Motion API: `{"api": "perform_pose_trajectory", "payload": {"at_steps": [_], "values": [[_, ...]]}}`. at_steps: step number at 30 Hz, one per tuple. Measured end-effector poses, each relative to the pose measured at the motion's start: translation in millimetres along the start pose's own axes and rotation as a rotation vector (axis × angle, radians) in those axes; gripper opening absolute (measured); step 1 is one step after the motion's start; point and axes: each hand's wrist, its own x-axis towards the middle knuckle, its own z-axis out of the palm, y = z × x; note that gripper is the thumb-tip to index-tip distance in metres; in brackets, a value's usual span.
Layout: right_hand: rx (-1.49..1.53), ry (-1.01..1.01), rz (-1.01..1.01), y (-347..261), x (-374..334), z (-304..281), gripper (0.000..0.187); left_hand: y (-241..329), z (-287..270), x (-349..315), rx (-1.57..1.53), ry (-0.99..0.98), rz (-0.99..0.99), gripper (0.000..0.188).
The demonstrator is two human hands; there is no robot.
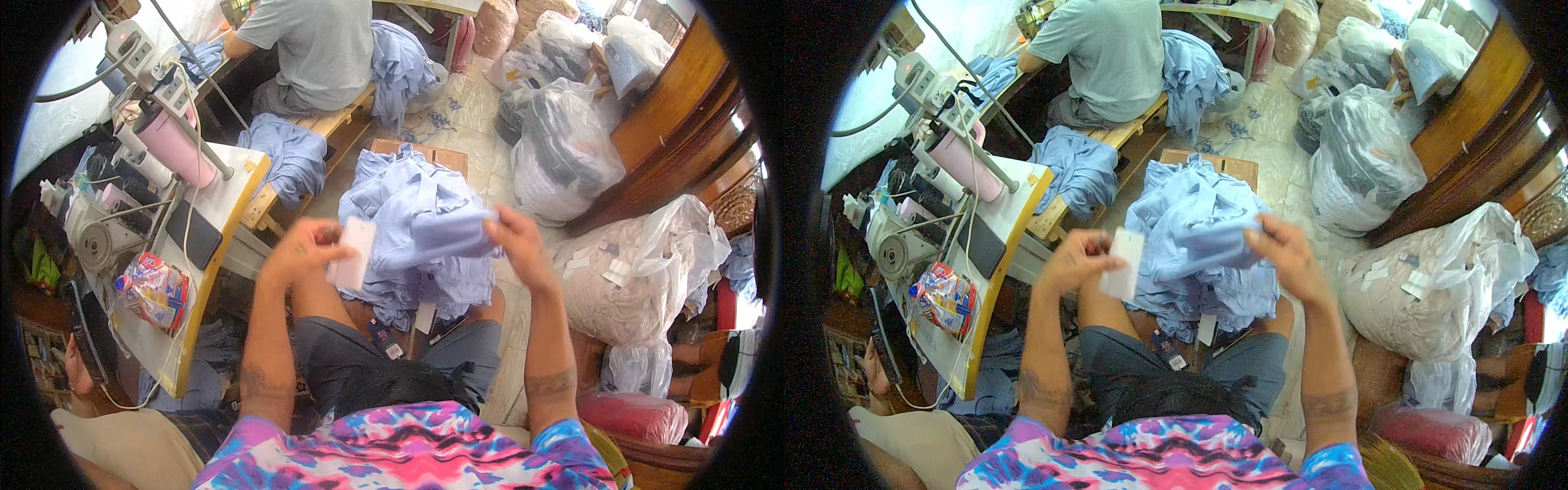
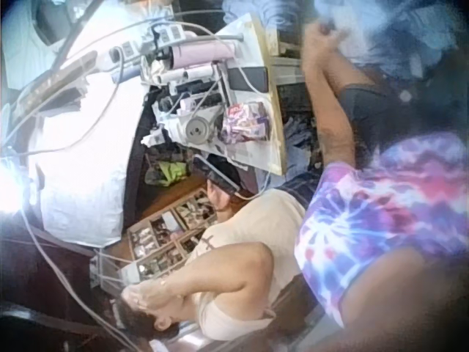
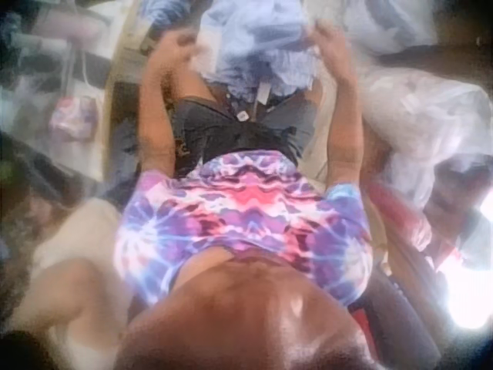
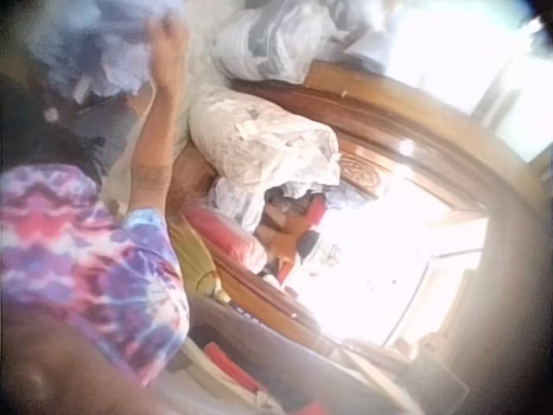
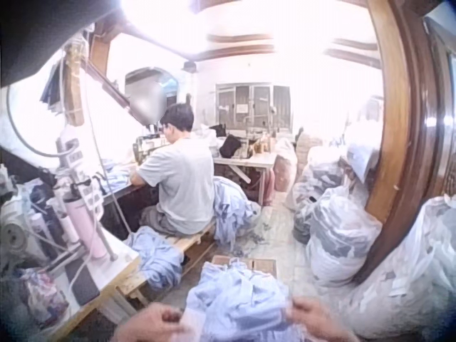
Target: The person uses small snips to trim loose threads from a light blue shirt, measures the shirt with a tape measure, and then handles a plastic fastener by hand.
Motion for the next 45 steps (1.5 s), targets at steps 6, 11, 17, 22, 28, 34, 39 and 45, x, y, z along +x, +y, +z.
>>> {"api": "perform_pose_trajectory", "payload": {"at_steps": [6, 11, 17, 22, 28, 34, 39, 45], "values": [[-0.912, 0.797, -0.378, 105.5, 63.7, -2.8, 0.038, -55.8, -3.4, 65.7, 0.624, 0.689, 0.269, 0.024], [-0.665, 0.592, 0.001, 108.0, -16.9, 137.7, 0.038, -100.7, 67.2, 22.4, 0.268, 0.646, 0.02, 0.025], [-0.369, 0.542, -0.018, 168.6, 3.2, 138.4, 0.023, -137.8, 109.1, 54.8, 0.223, 0.553, 0.297, 0.029], [0.49, 0.492, 0.114, 146.9, -0.4, 100.4, 0.01, -105.9, 107.9, 46.6, -0.067, 0.181, 0.025, 0.022], [1.168, 0.312, 0.068, 107.9, -10.4, 77.8, 0.034, -36.4, 132.5, 29.1, -0.092, 0.297, 0.184, 0.032], [1.198, 0.264, 0.055, 74.6, 16.1, 76.8, 0.04, -50.7, 114.5, 56.4, -0.126, 0.157, 0.182, 0.02], [1.319, 0.151, -0.049, 2.1, 30.0, 44.2, 0.038, 7.8, 105.9, -29.4, -0.259, 0.371, 0.24, 0.012], [1.246, 0.207, -0.037, 72.8, 44.8, 56.3, 0.037, -14.1, 119.3, -56.6, 0.023, 0.045, 0.275, 0.018]]}}
